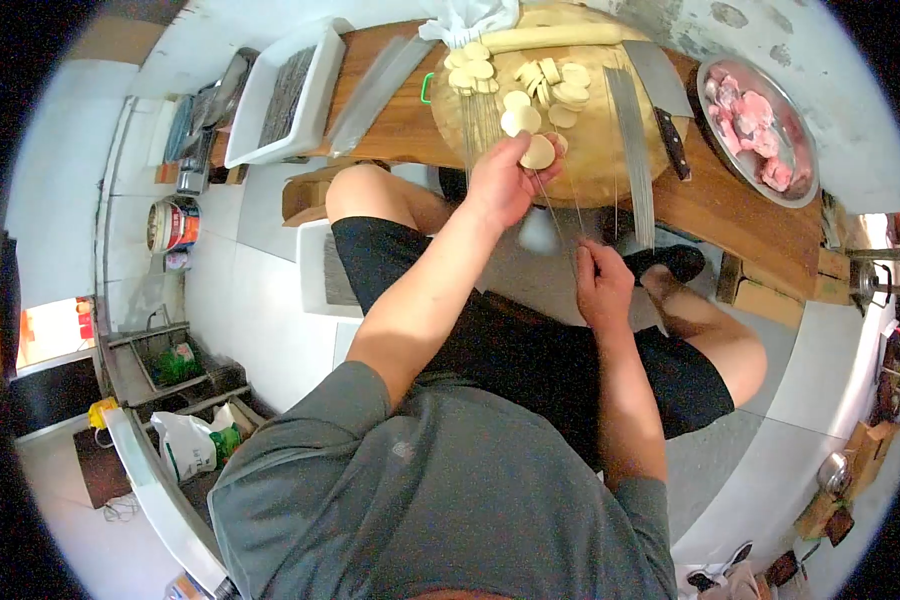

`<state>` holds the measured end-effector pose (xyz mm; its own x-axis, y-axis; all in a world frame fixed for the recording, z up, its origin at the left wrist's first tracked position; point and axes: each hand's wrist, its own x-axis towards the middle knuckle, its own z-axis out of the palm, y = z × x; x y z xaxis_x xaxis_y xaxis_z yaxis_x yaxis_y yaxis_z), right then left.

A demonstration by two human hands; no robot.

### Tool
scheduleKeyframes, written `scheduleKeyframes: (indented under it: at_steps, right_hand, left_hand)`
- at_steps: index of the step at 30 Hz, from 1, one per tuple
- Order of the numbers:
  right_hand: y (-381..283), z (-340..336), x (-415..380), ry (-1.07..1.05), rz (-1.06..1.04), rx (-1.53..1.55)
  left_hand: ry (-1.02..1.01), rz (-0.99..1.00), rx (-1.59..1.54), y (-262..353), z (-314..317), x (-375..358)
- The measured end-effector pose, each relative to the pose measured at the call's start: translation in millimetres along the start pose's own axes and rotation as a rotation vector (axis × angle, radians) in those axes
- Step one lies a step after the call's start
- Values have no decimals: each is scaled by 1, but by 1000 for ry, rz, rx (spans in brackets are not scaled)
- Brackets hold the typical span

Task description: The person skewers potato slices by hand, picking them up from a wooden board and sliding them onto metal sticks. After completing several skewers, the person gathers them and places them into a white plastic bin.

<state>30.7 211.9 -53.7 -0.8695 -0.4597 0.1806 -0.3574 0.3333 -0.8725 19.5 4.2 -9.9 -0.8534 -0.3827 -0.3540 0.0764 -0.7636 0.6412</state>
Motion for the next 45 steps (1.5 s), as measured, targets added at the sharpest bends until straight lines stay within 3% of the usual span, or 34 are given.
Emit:
scheduleKeyframes:
  at_steps: [8, 17, 32, 36, 38, 40, 43, 44, 45]
  right_hand:
    - [-7, 2, -5, -76, 99, 55]
    - [1, 3, -7, -28, -68, 3]
    - [1, 2, -8, -40, -120, 16]
    - [-6, -8, -11, -113, 93, -58]
    - [25, 6, -15, -128, 86, 17]
    - [19, 9, -8, -134, 27, -32]
    - [14, 7, -11, -137, 105, -4]
    - [11, 7, -12, -130, 111, -5]
    - [9, 4, -13, -94, 51, -23]
  left_hand:
    - [-27, 110, -24, 33, -8, 22]
    - [-46, 178, 35, 46, -2, 28]
    - [-48, 200, 114, 54, 3, 30]
    - [-109, 218, 152, 53, 2, 33]
    - [48, 109, -87, 44, 0, 43]
    - [65, 174, 48, 65, -15, 37]
    - [8, 137, 113, 55, 5, 34]
    - [-39, 169, 6, 55, 4, 33]
    - [-103, 226, 93, 51, 1, 36]
